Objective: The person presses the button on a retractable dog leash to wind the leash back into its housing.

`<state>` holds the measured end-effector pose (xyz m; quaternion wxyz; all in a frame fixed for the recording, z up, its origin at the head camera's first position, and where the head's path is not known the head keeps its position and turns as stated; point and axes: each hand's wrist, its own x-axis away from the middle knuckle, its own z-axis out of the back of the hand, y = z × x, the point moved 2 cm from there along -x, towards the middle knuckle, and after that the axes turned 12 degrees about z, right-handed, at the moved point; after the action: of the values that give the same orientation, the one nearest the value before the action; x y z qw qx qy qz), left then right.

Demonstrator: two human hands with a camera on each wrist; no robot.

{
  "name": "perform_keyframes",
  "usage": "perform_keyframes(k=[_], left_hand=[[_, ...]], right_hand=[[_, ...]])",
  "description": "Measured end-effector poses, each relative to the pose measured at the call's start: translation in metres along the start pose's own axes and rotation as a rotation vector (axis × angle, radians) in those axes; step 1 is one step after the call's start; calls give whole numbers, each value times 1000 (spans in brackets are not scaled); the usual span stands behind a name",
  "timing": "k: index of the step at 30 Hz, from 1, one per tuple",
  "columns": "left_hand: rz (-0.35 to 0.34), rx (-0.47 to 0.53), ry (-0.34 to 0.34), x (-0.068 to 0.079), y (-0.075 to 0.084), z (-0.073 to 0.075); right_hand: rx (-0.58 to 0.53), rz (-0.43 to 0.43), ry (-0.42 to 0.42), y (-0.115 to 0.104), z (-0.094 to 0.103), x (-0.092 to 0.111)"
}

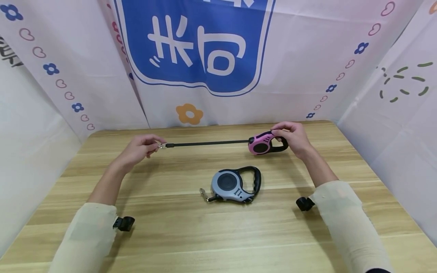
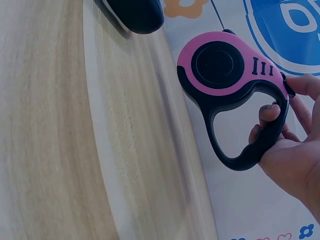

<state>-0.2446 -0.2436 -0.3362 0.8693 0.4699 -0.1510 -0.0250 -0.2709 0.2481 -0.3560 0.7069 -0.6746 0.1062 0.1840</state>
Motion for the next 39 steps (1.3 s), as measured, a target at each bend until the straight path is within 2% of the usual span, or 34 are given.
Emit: perform_keyframes(k=[7, 17, 28, 39], left_hand=[[20, -2, 2, -2, 1, 2], [5, -11, -4, -3, 5, 1], [-17, 0, -15, -6, 6, -4], [6, 5, -30, -10, 6, -10]], right_hand=[[-19, 11, -3, -1, -4, -4], [-34, 37, -16, 0, -9, -6], [-32, 42, -23, 2, -12, -6], [-45, 30, -26, 6, -16, -8]])
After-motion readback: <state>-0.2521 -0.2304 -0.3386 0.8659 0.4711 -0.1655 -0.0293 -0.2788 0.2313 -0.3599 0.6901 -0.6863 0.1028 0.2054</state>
